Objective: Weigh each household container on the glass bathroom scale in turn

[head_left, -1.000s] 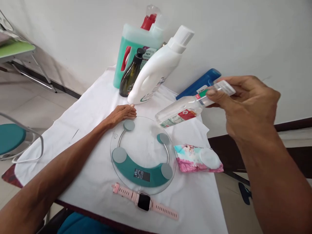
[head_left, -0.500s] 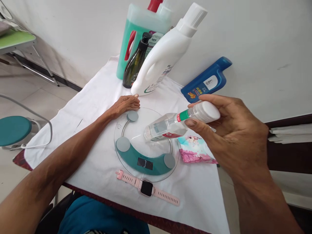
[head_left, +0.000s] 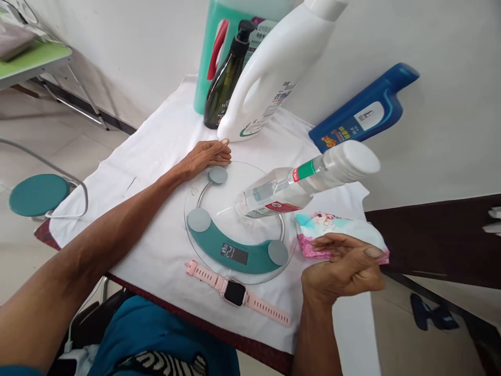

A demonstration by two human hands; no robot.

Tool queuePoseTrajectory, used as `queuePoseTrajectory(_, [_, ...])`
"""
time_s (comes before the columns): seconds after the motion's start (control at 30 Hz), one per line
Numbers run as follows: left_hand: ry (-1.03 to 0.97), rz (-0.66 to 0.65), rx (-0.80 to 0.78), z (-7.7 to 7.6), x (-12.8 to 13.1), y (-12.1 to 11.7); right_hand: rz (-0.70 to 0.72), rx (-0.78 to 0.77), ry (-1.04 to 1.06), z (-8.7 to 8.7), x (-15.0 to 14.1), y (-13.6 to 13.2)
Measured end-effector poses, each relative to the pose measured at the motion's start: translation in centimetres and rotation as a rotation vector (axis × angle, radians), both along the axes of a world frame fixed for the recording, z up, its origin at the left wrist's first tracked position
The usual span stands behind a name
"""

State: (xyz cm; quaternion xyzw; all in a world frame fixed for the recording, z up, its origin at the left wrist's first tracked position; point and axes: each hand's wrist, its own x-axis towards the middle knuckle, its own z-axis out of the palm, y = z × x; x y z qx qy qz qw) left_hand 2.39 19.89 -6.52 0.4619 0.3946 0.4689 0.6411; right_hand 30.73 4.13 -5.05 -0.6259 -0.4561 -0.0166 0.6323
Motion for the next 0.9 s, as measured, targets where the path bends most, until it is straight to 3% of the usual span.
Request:
queuePoseTrajectory(0.57, [0.058, 0.037, -0.034, 0.2, 0.4, 0.2, 0.001, -0.111, -0.171, -0.9, 0.7, -0.8])
queuePoseTrajectory(0.9, [0.069, 0.035, -0.04, 0.4, 0.4, 0.0, 0.053, -0.056, -0.169, -1.2, 0.9, -0.8])
